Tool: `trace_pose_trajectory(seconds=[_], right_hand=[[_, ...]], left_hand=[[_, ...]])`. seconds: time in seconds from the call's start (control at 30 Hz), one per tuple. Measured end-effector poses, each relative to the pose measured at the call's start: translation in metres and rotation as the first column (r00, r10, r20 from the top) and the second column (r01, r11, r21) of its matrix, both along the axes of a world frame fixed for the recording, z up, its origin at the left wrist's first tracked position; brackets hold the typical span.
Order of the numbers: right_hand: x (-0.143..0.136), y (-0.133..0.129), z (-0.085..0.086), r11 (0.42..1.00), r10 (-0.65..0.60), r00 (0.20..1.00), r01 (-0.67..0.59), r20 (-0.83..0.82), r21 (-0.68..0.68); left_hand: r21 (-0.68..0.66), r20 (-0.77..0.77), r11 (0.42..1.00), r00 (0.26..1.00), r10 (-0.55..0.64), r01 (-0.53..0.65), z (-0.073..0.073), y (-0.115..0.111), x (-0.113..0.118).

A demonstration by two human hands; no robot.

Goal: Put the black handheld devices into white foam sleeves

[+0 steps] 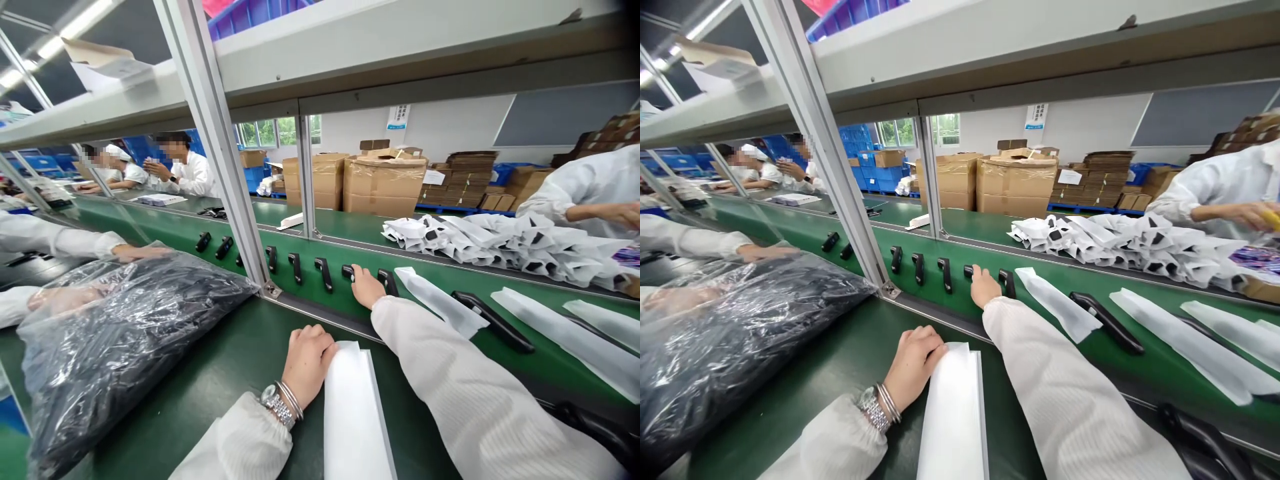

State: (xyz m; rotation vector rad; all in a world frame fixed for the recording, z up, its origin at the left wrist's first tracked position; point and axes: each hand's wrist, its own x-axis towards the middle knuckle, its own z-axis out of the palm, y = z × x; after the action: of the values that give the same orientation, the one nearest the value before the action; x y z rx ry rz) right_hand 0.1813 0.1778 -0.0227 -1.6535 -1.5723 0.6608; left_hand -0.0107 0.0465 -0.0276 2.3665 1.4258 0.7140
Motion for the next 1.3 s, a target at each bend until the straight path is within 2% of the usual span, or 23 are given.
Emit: trace_pose_trajectory(seconds=[0.1,0.2,0.33,0.4,0.47,0.6,0.7,0.77,0.83,0.9,1.0,1.07,1.13,1.2,1.23,1.3], right_hand=[[0.003,-0.009,0.0,0.999,0.045,0.978,-0.049,-0.203,-0.017],[0.003,-0.04,0.008,0.993,0.12,0.917,-0.118,-0.38,0.029],[-0.002,-0.084,0.021,0.974,0.225,0.733,-0.19,-0.641,0.124],[-0.006,-0.098,0.024,0.969,0.238,0.657,-0.21,-0.716,0.129],[-0.01,-0.108,0.024,0.966,0.244,0.661,-0.232,-0.71,0.116],[-0.023,-0.128,0.017,0.939,0.323,0.754,-0.329,-0.572,0.097],[-0.031,-0.14,0.01,0.86,0.457,0.766,-0.511,-0.452,0.004],[-0.031,-0.138,0.011,0.83,0.513,0.783,-0.557,-0.352,-0.032],[-0.021,-0.122,0.019,0.872,0.472,0.844,-0.49,-0.254,-0.007],[0.001,-0.097,0.035,0.934,0.357,0.918,-0.353,-0.172,0.054],[0.053,-0.065,0.07,0.97,0.209,0.978,-0.209,0.013,0.121],[0.092,-0.067,0.094,0.976,0.164,0.977,-0.181,0.138,0.119],[0.127,-0.091,0.112,0.983,0.156,0.958,-0.174,0.239,0.057],[0.153,-0.133,0.121,0.982,0.184,0.89,-0.15,0.418,-0.112],[0.163,-0.157,0.12,0.968,0.22,0.802,-0.107,0.555,-0.229],[0.175,-0.207,0.108,0.923,0.301,0.561,0.03,0.771,-0.383]], left_hand=[[0.04,0.04,0.999,0.998,-0.039,0.037,0.004,0.0,-0.002],[0.093,0.082,0.994,0.995,-0.061,0.053,0.007,0.002,-0.004],[0.097,0.174,0.995,0.984,-0.041,0.024,0.01,0.002,-0.004],[0.074,0.233,0.997,0.972,-0.042,0.025,0.013,-0.001,-0.003],[0.054,0.298,0.998,0.953,-0.053,0.038,0.017,-0.004,0.001],[0.056,0.474,0.998,0.88,-0.032,0.005,0.025,-0.007,0.009],[0.057,0.588,0.993,0.808,0.047,-0.099,0.026,-0.002,0.012],[0.029,0.607,0.99,0.789,0.094,-0.141,0.022,0.003,0.009],[-0.003,0.546,0.989,0.828,0.126,-0.148,0.016,0.008,0.004],[-0.035,0.444,0.989,0.884,0.144,-0.144,0.009,0.011,-0.004],[-0.094,0.233,0.983,0.956,0.177,-0.159,0.002,0.012,-0.012],[-0.096,0.032,0.982,0.986,0.166,-0.162,0.001,0.013,-0.013],[-0.104,-0.085,0.988,0.991,0.106,-0.115,0.003,0.014,-0.011],[-0.128,-0.113,0.991,0.993,0.035,-0.05,0.005,0.015,-0.009],[-0.137,-0.108,0.99,0.994,0.007,-0.022,0.005,0.016,-0.007],[-0.133,-0.087,0.991,0.996,-0.023,0.011,0.004,0.018,-0.006]])
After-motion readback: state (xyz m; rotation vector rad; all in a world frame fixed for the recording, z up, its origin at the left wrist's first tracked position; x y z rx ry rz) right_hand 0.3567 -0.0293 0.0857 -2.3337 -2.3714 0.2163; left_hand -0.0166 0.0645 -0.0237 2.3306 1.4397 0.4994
